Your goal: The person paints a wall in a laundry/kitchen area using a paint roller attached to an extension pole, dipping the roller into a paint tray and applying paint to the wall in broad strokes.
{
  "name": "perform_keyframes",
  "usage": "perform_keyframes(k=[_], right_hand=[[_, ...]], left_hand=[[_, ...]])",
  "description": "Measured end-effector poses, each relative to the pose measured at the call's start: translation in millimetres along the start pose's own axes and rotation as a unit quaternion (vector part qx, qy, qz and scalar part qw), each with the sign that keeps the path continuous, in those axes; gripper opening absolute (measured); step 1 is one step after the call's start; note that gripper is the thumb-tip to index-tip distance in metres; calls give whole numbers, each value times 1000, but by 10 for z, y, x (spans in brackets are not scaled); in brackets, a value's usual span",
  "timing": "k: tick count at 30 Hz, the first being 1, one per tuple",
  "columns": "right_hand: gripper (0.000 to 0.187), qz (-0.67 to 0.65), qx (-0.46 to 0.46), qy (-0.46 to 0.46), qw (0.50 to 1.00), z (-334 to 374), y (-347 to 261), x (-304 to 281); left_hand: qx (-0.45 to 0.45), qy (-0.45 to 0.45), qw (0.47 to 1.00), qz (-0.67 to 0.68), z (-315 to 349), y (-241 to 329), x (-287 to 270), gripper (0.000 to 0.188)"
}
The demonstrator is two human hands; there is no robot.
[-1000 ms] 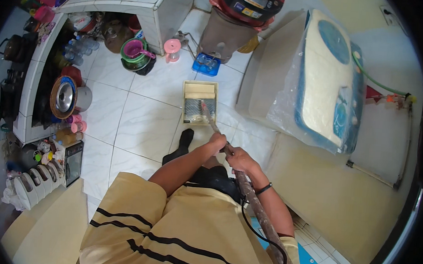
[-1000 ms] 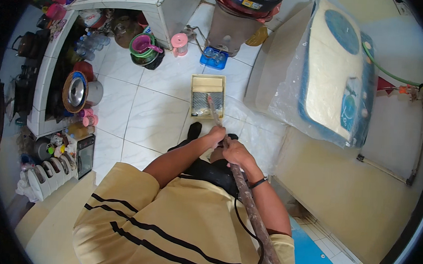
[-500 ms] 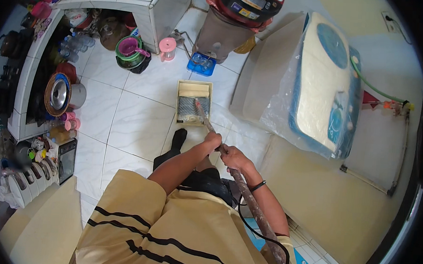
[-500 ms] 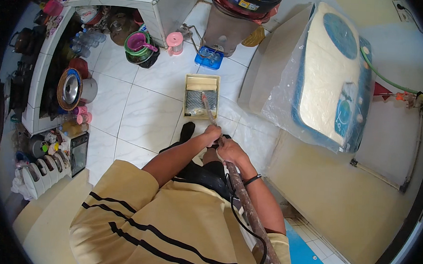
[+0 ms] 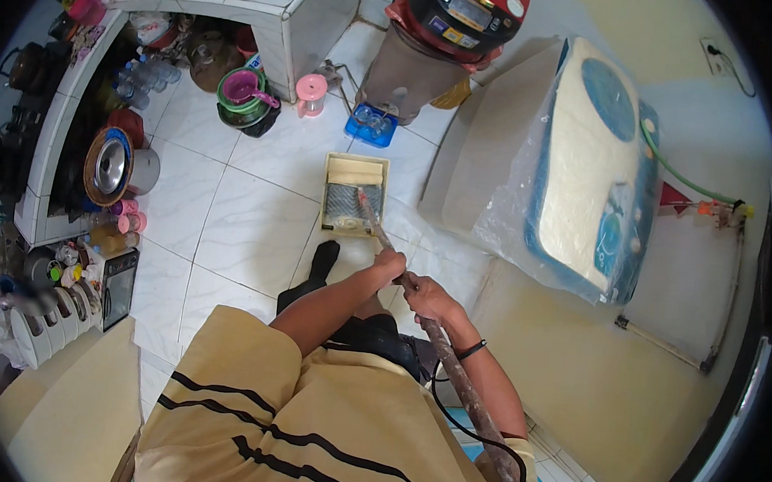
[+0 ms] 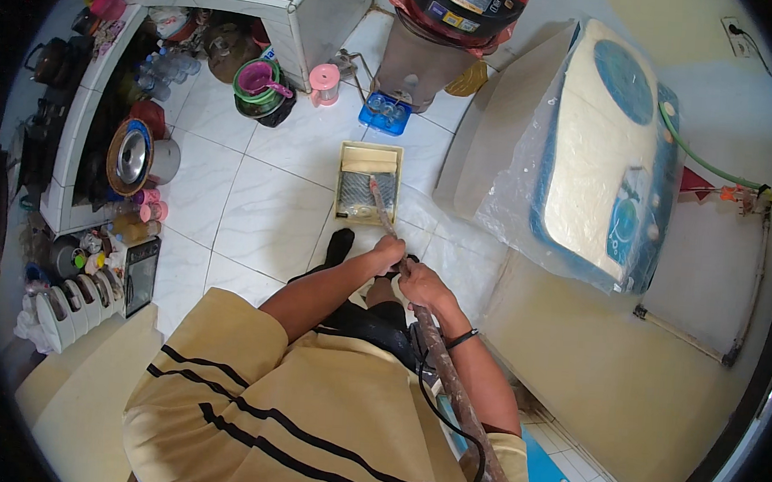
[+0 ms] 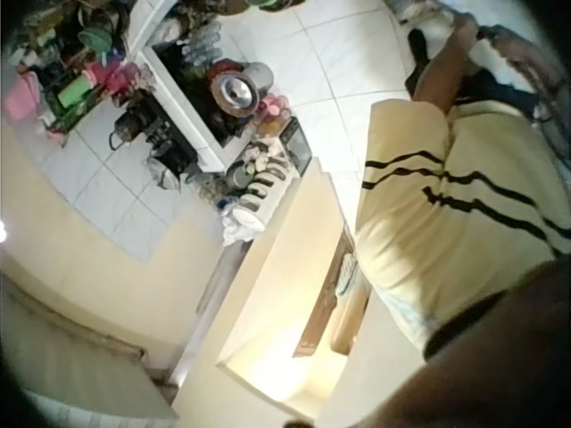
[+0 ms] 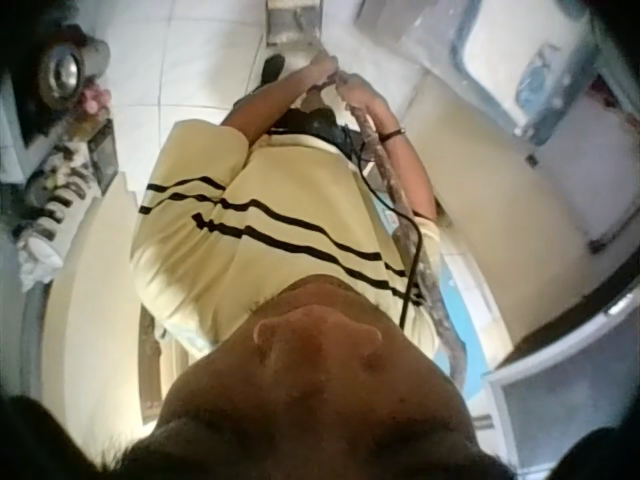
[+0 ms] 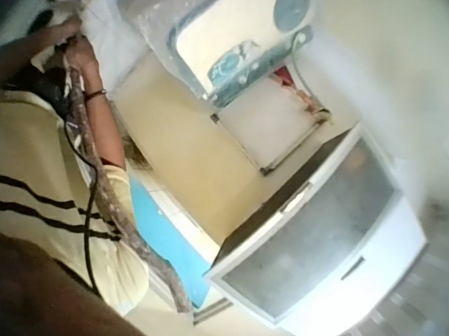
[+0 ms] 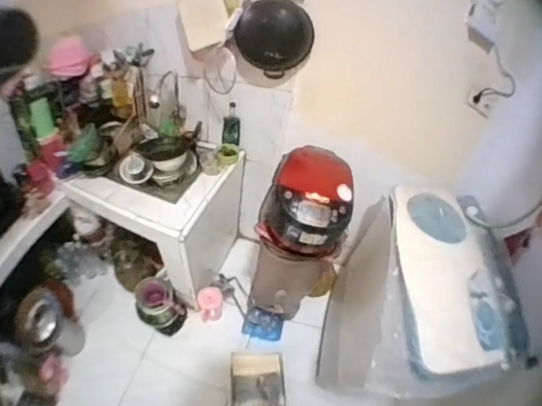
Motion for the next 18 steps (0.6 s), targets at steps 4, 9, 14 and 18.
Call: perform_keyframes(k=[4, 9, 14, 18], right_hand=[[33, 24, 7, -5, 1000, 81, -8, 16], [34, 23, -10, -9, 1000, 144, 38, 80], [35, 21, -27, -8, 999, 182, 127, 178], [34, 38, -57, 7, 998, 270, 144, 261]], left_hand=[[14, -16, 1000, 7, 199, 94, -112, 30], [13, -91, 995, -37, 325, 54, -127, 28], [9, -103, 994, -34, 316, -98, -154, 28], [32, -112, 993, -33, 349, -205, -175, 29]])
Point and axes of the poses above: each hand's wrist, its own z-axis away from the middle knuckle, its own x-axis out of the palm, y = z × x, the point moved 3 cm from there along -z, towards the middle knuckle, and after that the axes turned 8 degrees about y, right-handed, at the moved point
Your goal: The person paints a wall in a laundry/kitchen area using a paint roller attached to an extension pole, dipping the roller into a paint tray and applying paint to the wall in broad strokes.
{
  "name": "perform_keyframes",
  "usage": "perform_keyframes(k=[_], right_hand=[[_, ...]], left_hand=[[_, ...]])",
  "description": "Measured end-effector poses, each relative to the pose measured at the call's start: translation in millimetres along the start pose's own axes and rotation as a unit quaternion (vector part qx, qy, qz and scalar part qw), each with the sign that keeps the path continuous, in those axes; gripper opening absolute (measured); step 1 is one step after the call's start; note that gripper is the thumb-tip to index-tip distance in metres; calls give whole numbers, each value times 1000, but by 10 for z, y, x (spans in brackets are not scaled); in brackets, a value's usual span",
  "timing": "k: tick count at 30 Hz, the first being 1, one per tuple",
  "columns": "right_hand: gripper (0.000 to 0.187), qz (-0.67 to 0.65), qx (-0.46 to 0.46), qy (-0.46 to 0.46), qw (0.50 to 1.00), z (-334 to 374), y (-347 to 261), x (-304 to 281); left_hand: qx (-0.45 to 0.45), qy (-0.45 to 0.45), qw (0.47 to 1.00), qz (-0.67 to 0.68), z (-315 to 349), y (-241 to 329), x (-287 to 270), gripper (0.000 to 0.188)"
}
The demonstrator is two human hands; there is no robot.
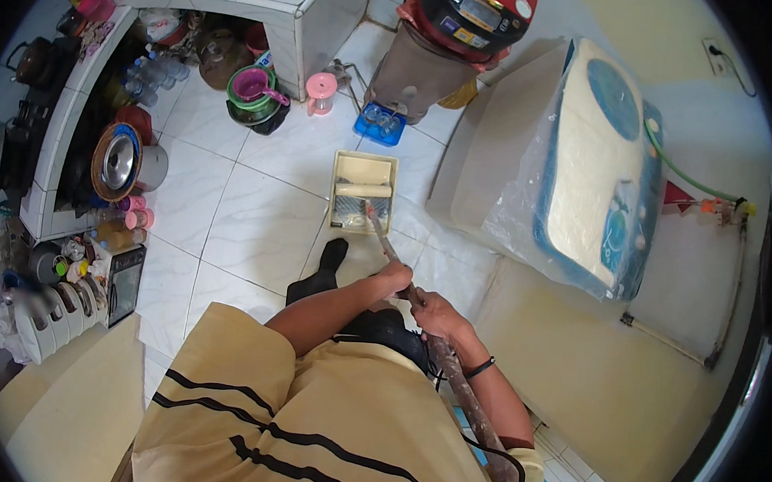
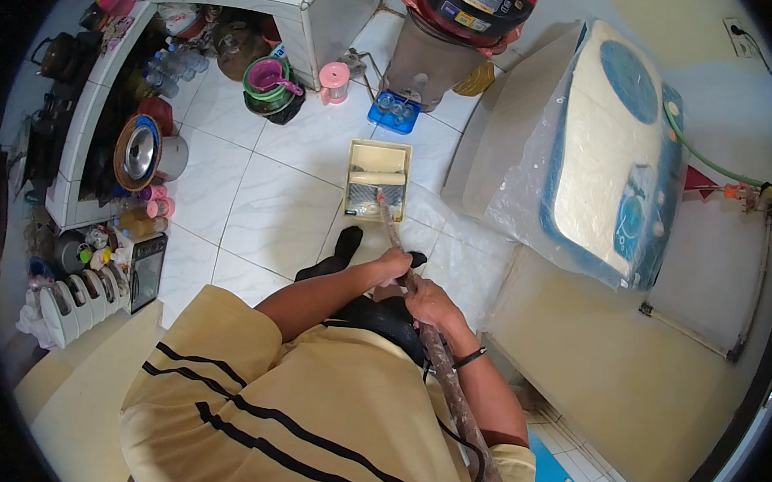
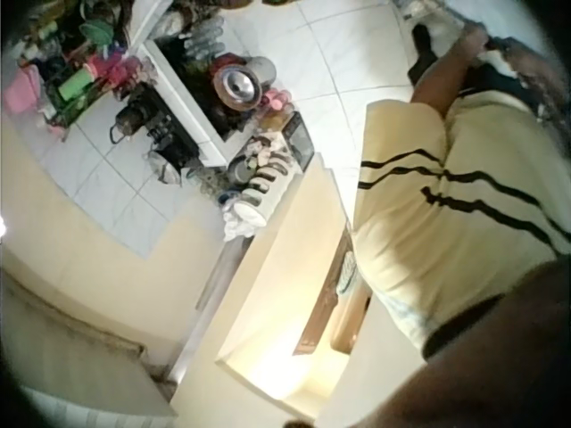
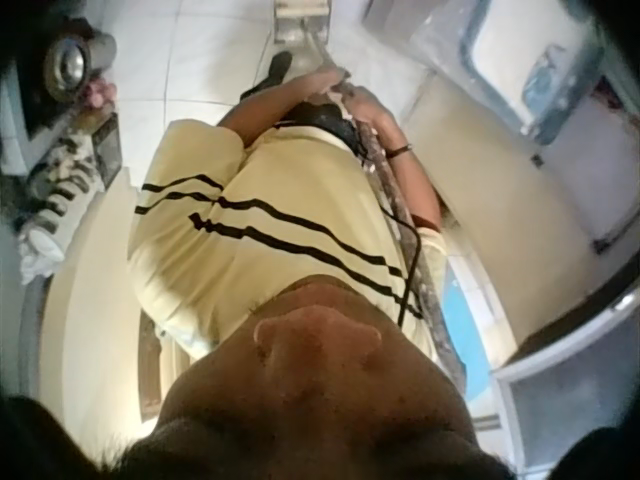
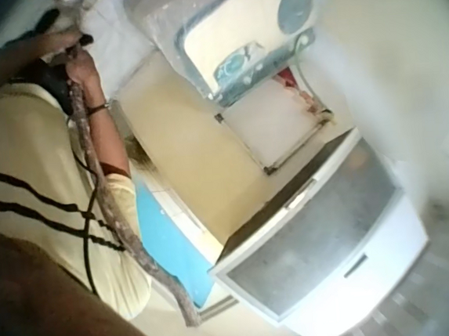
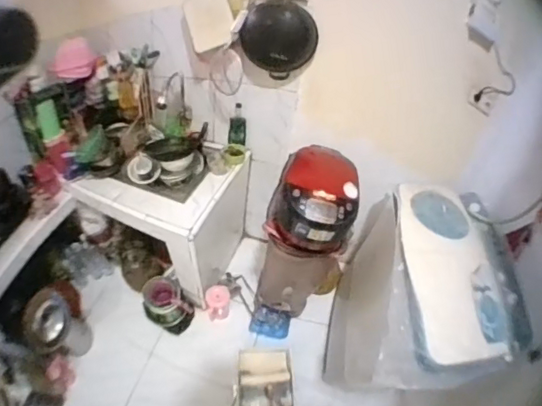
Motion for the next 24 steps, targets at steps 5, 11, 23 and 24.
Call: perform_keyframes(k=[5, 11, 23, 24], right_hand=[[31, -28, 34, -17, 999, 198, -40, 30], [32, -33, 67, -13, 997, 188, -144, 5], [39, -81, 85, 23, 993, -269, -4, 38], [39, -88, 78, 20, 993, -278, -18, 37]], left_hand=[[-41, -48, 995, -74, 185, 2, -58, 29], [-8, -28, 996, -81, 279, 149, -146, 25], [86, 28, 970, -227, -400, 148, -185, 34], [80, 39, 978, -189, -346, 171, -181, 34]])
Point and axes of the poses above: each hand's wrist, its own z-axis away from the middle knuckle, its own x-axis out of the palm, y = z × x, the point moved 3 cm from there along -z, towards the middle knuckle, and after that the axes turned 8 degrees about y, right-handed, at the moved point
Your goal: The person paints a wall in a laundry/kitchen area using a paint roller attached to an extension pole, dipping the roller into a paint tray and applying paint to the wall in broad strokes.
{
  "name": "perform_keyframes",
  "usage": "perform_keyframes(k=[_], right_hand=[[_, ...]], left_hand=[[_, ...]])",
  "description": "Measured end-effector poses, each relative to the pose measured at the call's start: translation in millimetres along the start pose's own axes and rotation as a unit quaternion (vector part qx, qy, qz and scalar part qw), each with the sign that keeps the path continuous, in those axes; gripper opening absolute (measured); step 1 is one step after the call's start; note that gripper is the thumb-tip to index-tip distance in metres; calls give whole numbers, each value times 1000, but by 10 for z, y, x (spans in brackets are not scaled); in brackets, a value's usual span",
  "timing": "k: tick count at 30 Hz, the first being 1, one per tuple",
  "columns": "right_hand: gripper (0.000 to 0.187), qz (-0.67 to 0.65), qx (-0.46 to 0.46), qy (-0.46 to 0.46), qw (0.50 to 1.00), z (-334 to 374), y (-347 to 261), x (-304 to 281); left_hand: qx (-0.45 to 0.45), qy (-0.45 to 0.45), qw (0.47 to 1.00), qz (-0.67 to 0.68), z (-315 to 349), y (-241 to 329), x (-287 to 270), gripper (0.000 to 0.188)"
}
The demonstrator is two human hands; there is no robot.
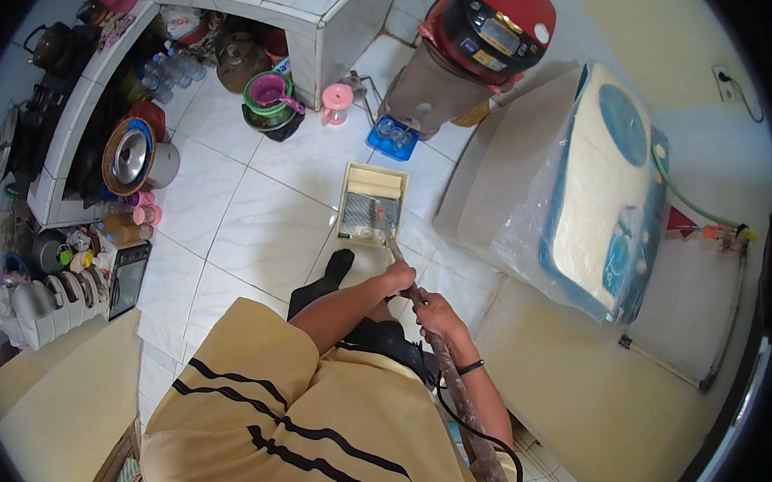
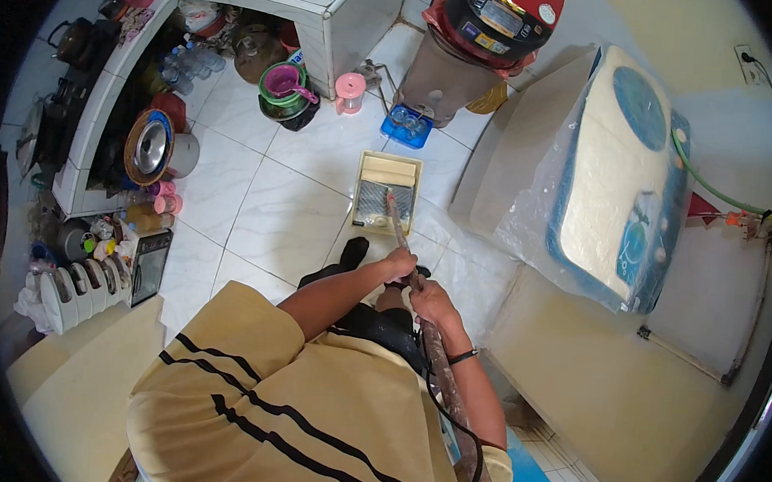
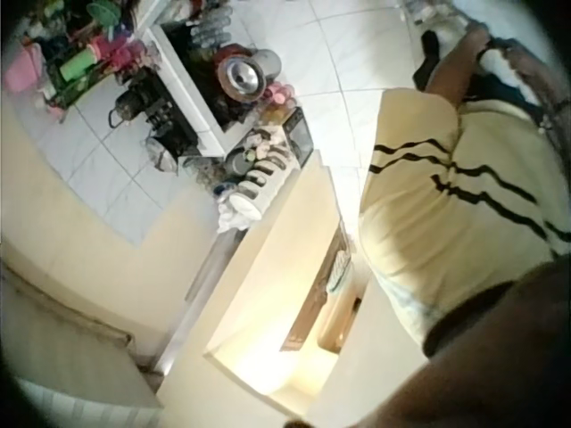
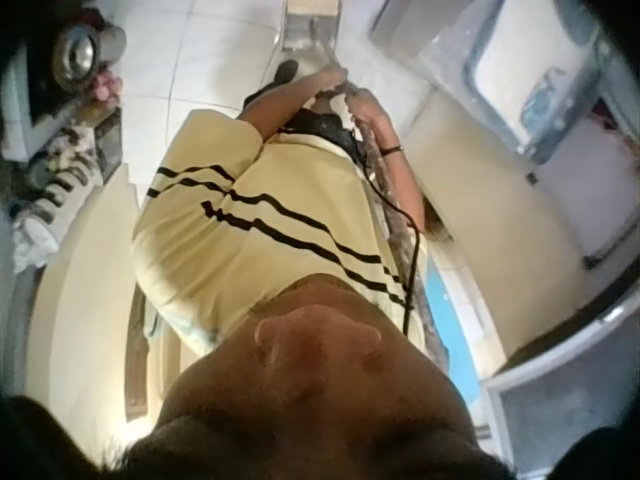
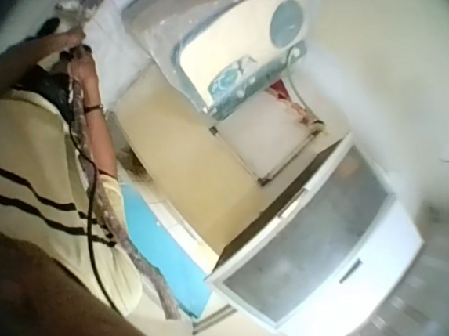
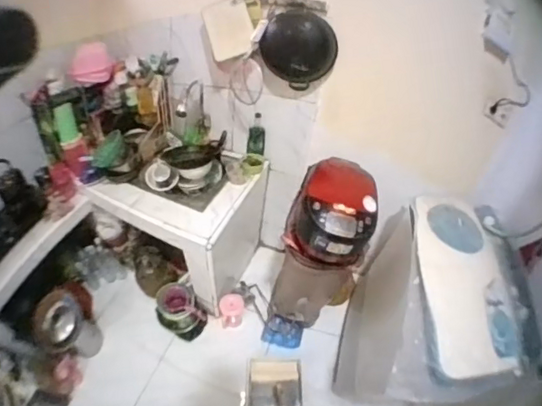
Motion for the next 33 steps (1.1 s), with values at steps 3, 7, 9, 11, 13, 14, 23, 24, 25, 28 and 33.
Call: perform_keyframes(k=[3, 7, 9, 11, 13, 14, 23, 24, 25, 28, 33], right_hand=[[38, 11, -12, 13, 1000, 50, -27, -5], [38, 3, -27, 4, 1000, 191, -42, -15], [38, 26, -27, -5, 999, 257, -47, -21], [38, 35, -42, -12, 998, 332, -65, -7], [38, 56, -45, -10, 997, 412, -77, 2], [36, 70, -54, -16, 996, 459, -86, 16], [29, 93, -53, -16, 994, 528, -66, 39], [29, 115, -47, -17, 992, 485, -43, 39], [29, 116, -52, -19, 992, 449, -25, 48], [28, 125, -96, 5, 987, 323, 4, 43], [31, 97, -60, 14, 993, 202, 34, 16]], left_hand=[[7, 13, 1000, 14, 58, 35, -24, 35], [25, -10, 1000, -4, 69, -49, 48, 36], [8, -21, 1000, 13, 125, -78, 73, 34], [-4, -37, 999, 35, 249, -73, 66, 33], [-95, -93, 980, 150, 433, -93, 75, 33], [-96, -85, 982, 142, 462, -63, 33, 33], [-74, -83, 994, 10, 605, 24, 2, 31], [-21, -87, 994, -68, 592, 68, -31, 30], [34, -91, 984, -147, 580, 108, -57, 30], [-10, -81, 996, -32, 504, 77, -33, 40], [153, -91, 961, -212, -72, -157, 176, 31]])
Point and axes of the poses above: each hand's wrist, its own z-axis away from the middle knuckle, its own x-axis out of the palm, y = z × x, the point moved 3 cm from there along -z, towards the middle knuckle, and after that the axes turned 8 degrees about y, right-handed, at the moved point
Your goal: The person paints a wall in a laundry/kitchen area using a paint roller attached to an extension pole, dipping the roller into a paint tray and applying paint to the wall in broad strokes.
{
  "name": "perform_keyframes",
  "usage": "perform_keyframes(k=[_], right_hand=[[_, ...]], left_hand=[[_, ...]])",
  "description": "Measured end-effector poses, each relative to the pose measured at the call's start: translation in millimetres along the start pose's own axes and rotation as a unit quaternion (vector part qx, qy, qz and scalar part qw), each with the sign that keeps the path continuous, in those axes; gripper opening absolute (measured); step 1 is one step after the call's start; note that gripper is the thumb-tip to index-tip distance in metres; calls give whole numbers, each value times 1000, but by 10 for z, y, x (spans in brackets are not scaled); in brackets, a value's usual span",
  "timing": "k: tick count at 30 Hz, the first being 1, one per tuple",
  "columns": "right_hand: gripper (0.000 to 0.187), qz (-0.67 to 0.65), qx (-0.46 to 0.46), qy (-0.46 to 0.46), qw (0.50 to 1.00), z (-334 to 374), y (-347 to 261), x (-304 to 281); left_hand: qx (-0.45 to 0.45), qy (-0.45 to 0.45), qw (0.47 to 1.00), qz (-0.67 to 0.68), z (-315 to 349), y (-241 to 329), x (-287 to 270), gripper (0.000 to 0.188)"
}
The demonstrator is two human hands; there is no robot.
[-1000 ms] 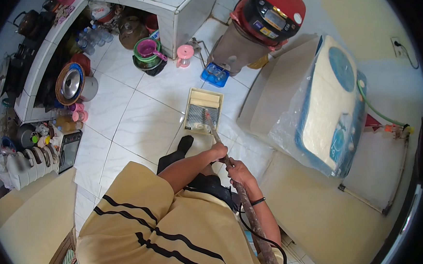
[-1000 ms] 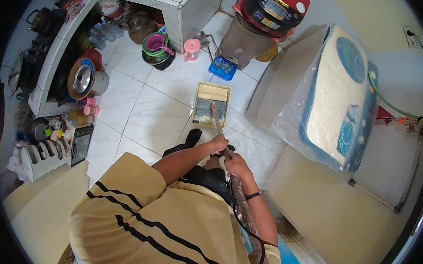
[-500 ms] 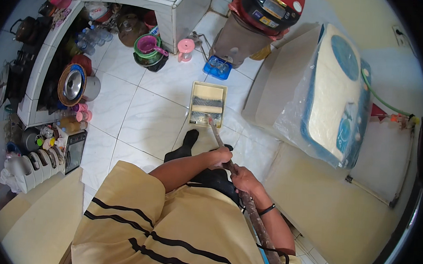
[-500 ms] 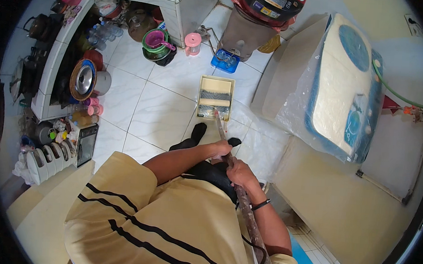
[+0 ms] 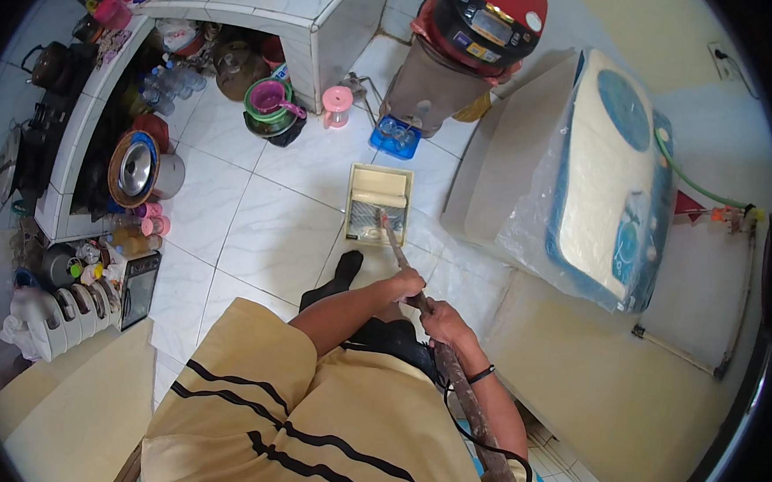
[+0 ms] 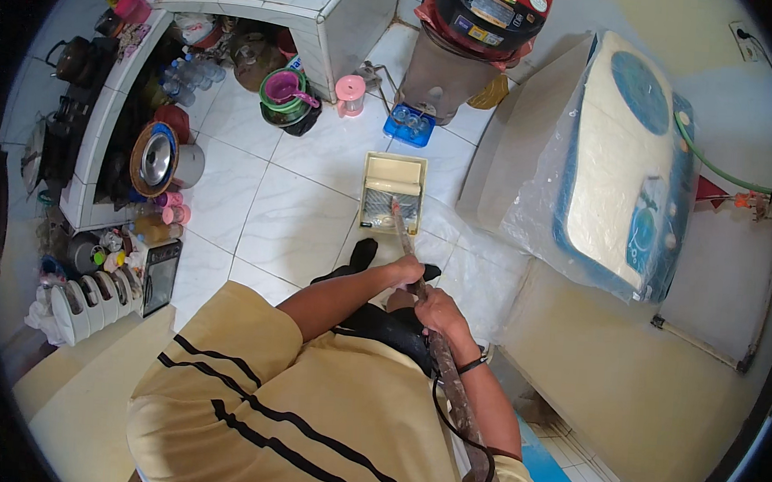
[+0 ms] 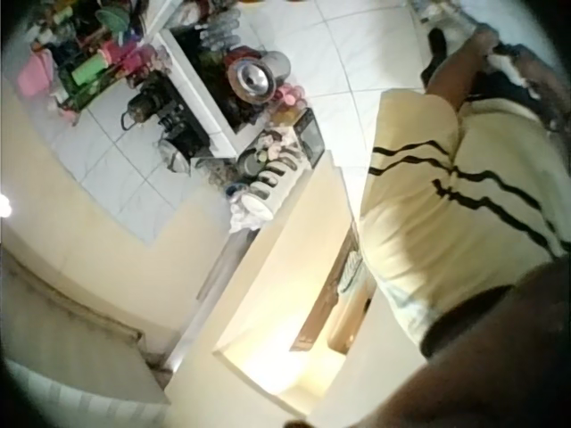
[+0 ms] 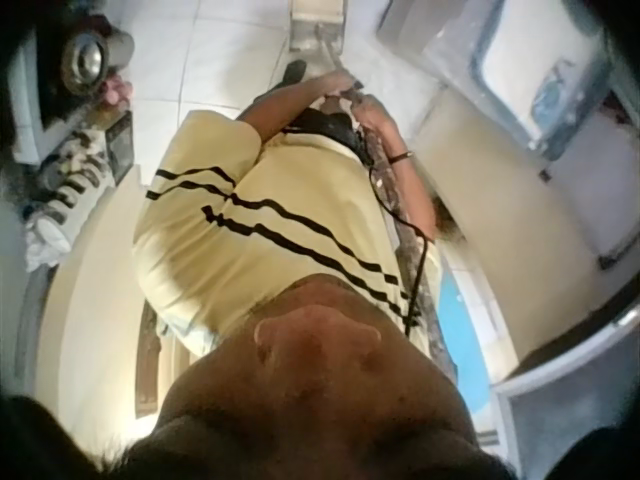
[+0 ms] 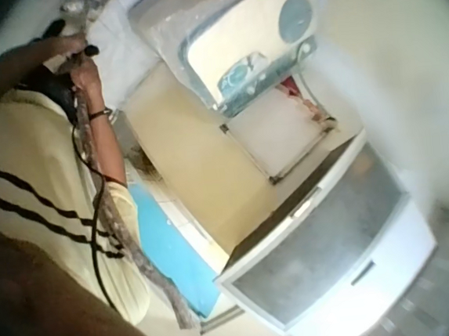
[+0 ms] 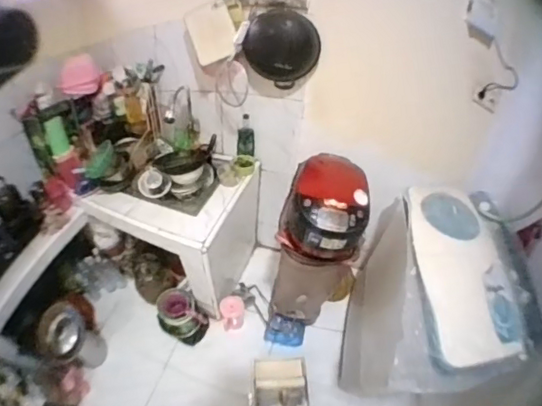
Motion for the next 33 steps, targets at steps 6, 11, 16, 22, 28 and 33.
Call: perform_keyframes(k=[6, 11, 16, 22, 28, 33], right_hand=[[31, -25, 17, 5, 1000, -98, -53, -33], [30, -24, -5, 11, 1000, -192, -10, -21], [29, -7, 9, 10, 1000, -204, 46, -9], [31, 29, -28, 16, 999, -22, 0, -47], [29, 6, -28, -1, 1000, 212, 18, -4], [26, 22, -44, 6, 999, 413, -2, 30]], left_hand=[[-58, 10, 997, 52, -310, -258, 172, 23], [-46, 33, 997, 50, -401, -328, 142, 26], [62, 39, 997, -12, -246, -143, 44, 28], [-144, 98, 974, 146, 358, 305, -277, 35], [-136, 37, 972, 190, 553, 329, -152, 43], [-162, -40, 969, 181, 501, 218, 90, 28]])
Point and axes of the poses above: each hand's wrist, its own z-axis away from the middle knuckle, its own x-axis out of the palm, y = z × x, the point moved 3 cm from there along -z, towards the middle knuckle, and after that the axes turned 8 degrees about y, right-handed, at the moved point
